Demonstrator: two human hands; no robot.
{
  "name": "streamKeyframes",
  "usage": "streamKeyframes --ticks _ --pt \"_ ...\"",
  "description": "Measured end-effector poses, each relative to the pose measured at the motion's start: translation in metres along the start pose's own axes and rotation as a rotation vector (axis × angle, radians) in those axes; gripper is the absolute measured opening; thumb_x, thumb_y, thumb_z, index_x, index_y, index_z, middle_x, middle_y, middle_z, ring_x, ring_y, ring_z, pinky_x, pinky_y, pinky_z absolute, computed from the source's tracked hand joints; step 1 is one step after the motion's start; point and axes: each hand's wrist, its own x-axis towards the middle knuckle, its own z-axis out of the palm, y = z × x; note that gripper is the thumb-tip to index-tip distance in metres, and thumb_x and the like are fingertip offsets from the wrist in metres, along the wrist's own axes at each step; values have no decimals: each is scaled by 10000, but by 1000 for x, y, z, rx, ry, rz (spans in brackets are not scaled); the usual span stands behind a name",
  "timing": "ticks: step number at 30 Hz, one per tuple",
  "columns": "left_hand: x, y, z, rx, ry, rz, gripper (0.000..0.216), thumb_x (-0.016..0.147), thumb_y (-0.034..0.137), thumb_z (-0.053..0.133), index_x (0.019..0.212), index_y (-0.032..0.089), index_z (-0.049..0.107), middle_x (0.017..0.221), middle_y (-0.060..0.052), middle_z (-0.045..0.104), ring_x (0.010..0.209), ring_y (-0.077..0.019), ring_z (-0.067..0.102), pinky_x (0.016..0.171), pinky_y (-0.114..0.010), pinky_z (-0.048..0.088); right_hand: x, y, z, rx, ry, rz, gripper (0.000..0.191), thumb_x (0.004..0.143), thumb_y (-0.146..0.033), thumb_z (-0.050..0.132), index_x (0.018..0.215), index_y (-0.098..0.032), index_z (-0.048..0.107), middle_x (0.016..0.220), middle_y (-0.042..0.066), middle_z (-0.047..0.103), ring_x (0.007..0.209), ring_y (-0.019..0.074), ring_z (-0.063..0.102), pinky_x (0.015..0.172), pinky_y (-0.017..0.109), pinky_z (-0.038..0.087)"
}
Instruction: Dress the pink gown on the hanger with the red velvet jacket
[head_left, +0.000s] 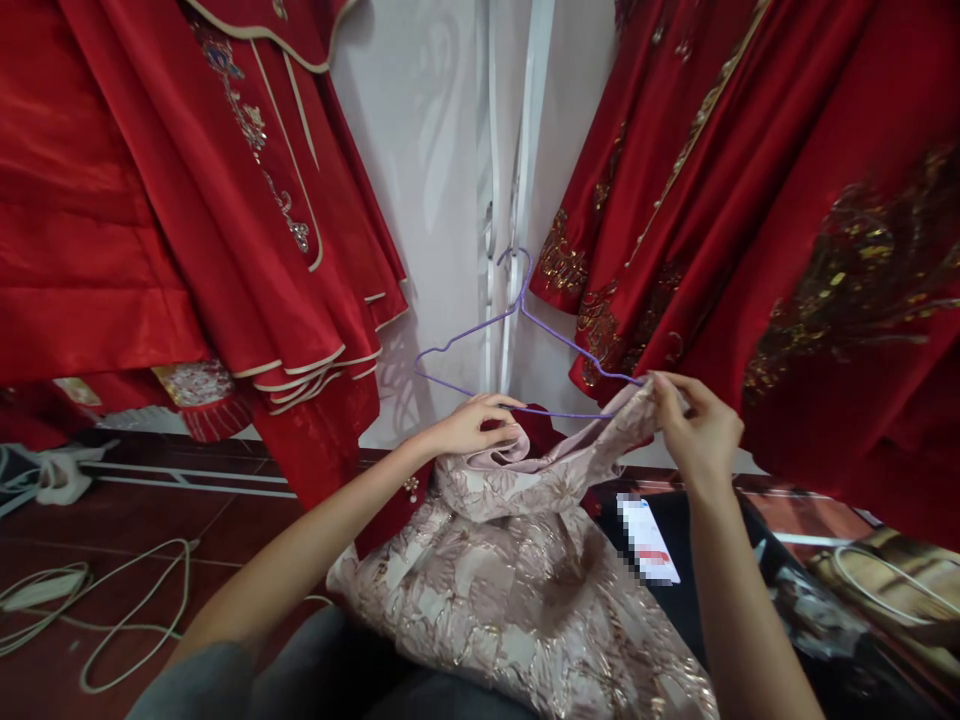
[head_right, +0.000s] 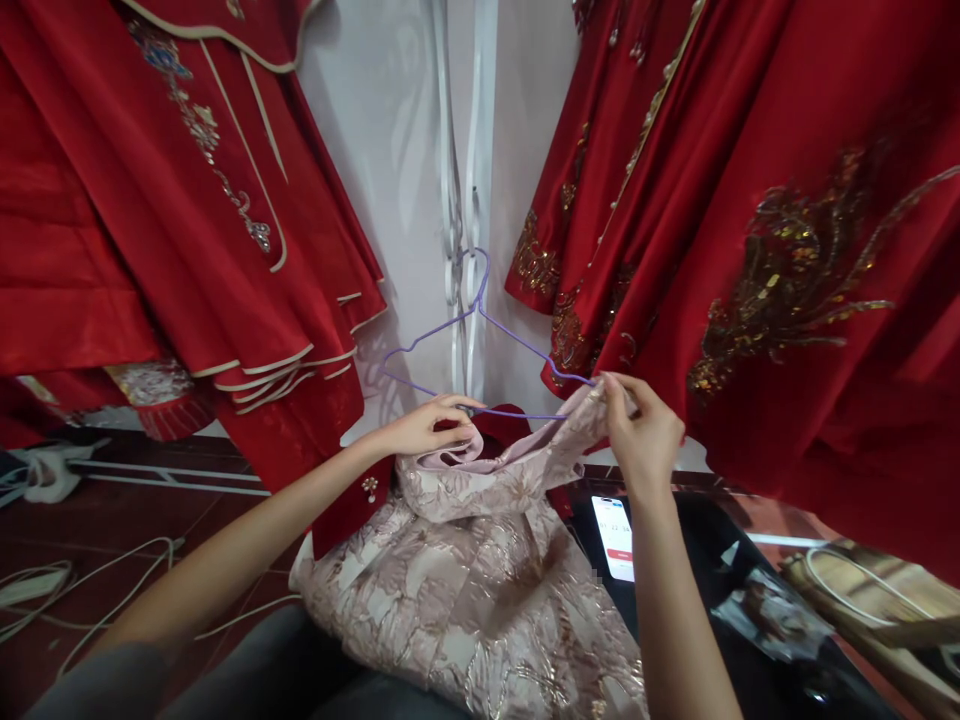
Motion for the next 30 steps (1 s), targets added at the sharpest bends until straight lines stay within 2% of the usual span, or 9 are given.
streamKeyframes --ticks 3,6,10,12,15,20,22,25,30 --pt "5 -1 2 -30 14 -11 282 922 401 473 891 218 686 1237 -72 603 1159 -193 537 1029 -378 348 21 -18 26 21 -165 -151 415 873 -518 471 1026 -226 723 921 69 742 796 228 663 716 290 470" --pt "8 -5 7 55 35 -72 259 888 424 527 878 231 699 1247 -64 595 1168 -217 525 1049 -415 316 34 -30 54 9 -344 -242 348 880 -461 483 1024 -248 717 993 59 737 914 252 668 786 309 469" --pt "7 -10 3 8 91 -49 271 893 416 515 865 221 701 1260 -64 593 1170 -213 525 1057 -411 314 32 -30 68 13 -379 -271 366 915 -434 417 1046 -225 688 1004 68 731 935 254 669 809 310 461" --pt "2 -18 -8 -68 242 -69 301 899 417 493 889 194 695 1159 -80 646 1094 -199 569 1007 -368 375 29 -26 66 11 -350 -276 381 924 -451 396 1045 -226 680 985 65 731 916 250 671 804 308 460" --pt "-14 -43 -28 -124 601 -258 330 826 465 572 863 159 689 916 -74 700 888 -194 619 859 -320 455 28 -22 60 21 -352 -293 379 925 -459 401 1040 -228 679 975 56 732 903 241 673 812 301 459" --pt "-60 -90 -49 -253 962 -501 387 666 504 708 783 136 694 793 -61 697 721 -161 599 684 -260 452 34 -18 58 51 -357 -282 391 915 -459 423 1040 -204 691 971 59 735 888 231 677 816 290 465" --pt "-76 -100 -50 -324 1046 -568 429 636 530 721 797 132 700 758 -52 687 686 -148 585 641 -248 439 36 -18 58 49 -351 -280 385 908 -456 435 1034 -203 697 969 59 736 895 233 676 823 291 464" --pt "-88 -107 -49 -420 1096 -645 504 574 560 749 820 123 703 707 -38 667 631 -132 559 592 -239 419 38 -17 58 58 -353 -283 384 903 -460 441 1023 -204 700 976 54 735 919 233 671 834 291 463" --pt "-87 -110 -45 -436 1105 -616 522 579 585 735 835 132 699 757 -46 673 661 -140 568 588 -235 416 39 -16 55 44 -368 -299 374 904 -456 446 1042 -210 692 981 50 733 911 230 673 834 291 466"
